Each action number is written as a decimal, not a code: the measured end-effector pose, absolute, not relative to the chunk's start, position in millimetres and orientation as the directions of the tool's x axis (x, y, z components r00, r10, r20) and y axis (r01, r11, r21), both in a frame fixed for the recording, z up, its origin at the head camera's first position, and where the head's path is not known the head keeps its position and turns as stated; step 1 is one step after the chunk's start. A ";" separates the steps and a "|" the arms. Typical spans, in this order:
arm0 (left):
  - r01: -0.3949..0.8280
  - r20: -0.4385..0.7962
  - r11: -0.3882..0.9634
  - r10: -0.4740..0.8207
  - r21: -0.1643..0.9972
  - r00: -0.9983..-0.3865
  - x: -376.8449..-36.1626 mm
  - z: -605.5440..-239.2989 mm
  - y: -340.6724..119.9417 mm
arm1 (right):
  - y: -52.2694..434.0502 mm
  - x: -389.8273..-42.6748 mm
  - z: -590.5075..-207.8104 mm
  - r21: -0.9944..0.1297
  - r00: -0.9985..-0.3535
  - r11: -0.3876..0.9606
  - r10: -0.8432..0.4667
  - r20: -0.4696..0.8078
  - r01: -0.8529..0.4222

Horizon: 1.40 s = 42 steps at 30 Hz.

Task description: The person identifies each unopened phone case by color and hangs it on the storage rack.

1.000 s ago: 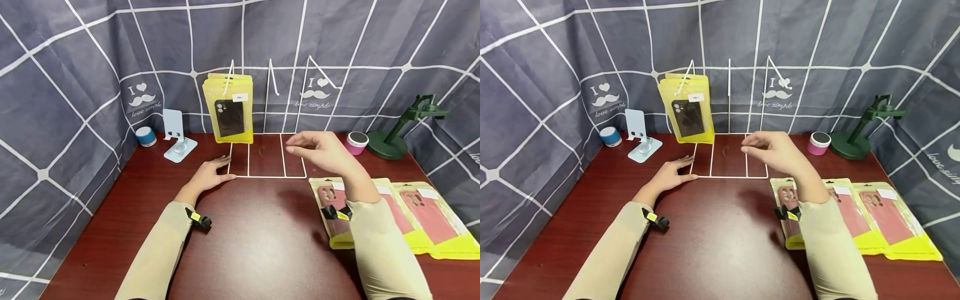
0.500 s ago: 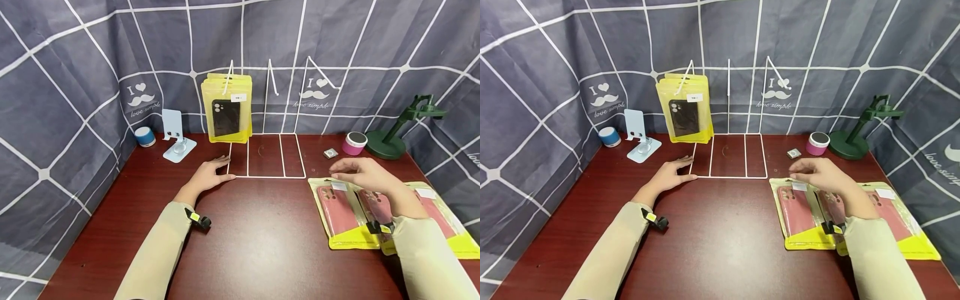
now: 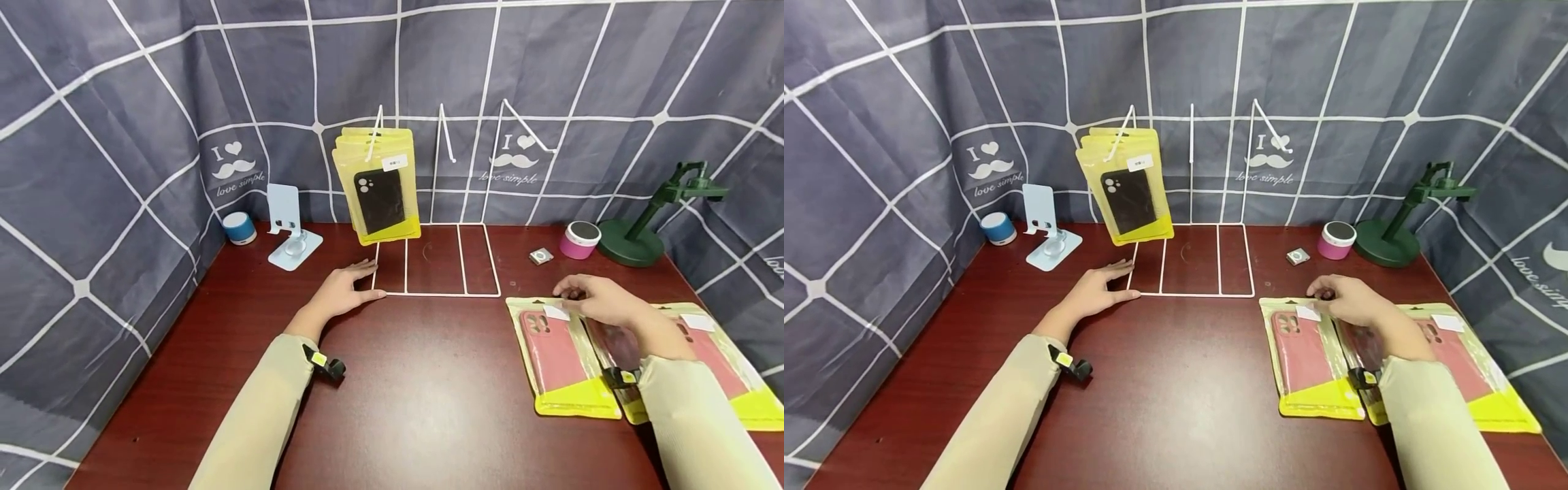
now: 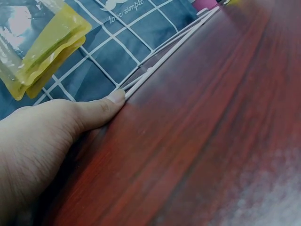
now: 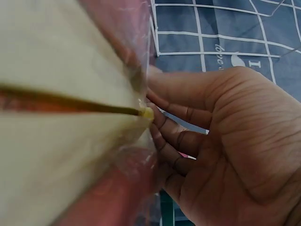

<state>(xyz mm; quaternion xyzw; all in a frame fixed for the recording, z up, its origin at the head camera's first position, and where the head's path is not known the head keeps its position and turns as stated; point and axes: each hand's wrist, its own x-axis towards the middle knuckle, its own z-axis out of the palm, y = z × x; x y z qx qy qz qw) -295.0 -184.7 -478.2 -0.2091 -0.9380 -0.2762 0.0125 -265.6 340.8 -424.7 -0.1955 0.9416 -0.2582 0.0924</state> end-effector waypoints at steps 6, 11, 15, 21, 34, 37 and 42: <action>0.403 0.139 0.762 0.389 0.506 -0.911 -296.3 -477.1 -185.3 | 341.0 -267.6 -429.8 -0.536 -0.890 0.765 -0.453 -0.053 -0.358; 0.407 0.150 0.764 0.387 0.500 -0.910 -297.7 -476.2 -185.2 | 340.9 -267.7 -429.6 -0.535 -0.870 0.736 -0.494 -0.006 -0.415; 0.400 0.140 0.767 0.384 0.501 -0.912 -296.3 -475.7 -184.2 | 339.0 -266.7 -430.2 -0.552 -0.873 0.713 -0.484 0.058 -0.432; 0.390 0.133 0.767 0.378 0.510 -0.916 -294.9 -476.1 -185.1 | 334.9 -268.6 -430.9 -0.635 -0.904 0.661 -0.399 0.152 -0.399; 0.410 0.136 0.762 0.399 0.501 -0.907 -298.2 -476.8 -183.9 | 343.5 -265.3 -420.7 -0.870 -0.907 0.433 -0.420 0.036 -0.235; 0.416 0.149 0.760 0.398 0.499 -0.905 -298.5 -477.1 -183.7 | 344.7 -265.0 -418.6 -0.908 -0.910 0.380 -0.415 0.002 -0.176; 0.404 0.135 0.768 0.392 0.498 -0.910 -297.3 -477.0 -183.3 | 341.1 -262.6 -412.8 -0.974 -0.919 0.206 -0.395 0.005 -0.094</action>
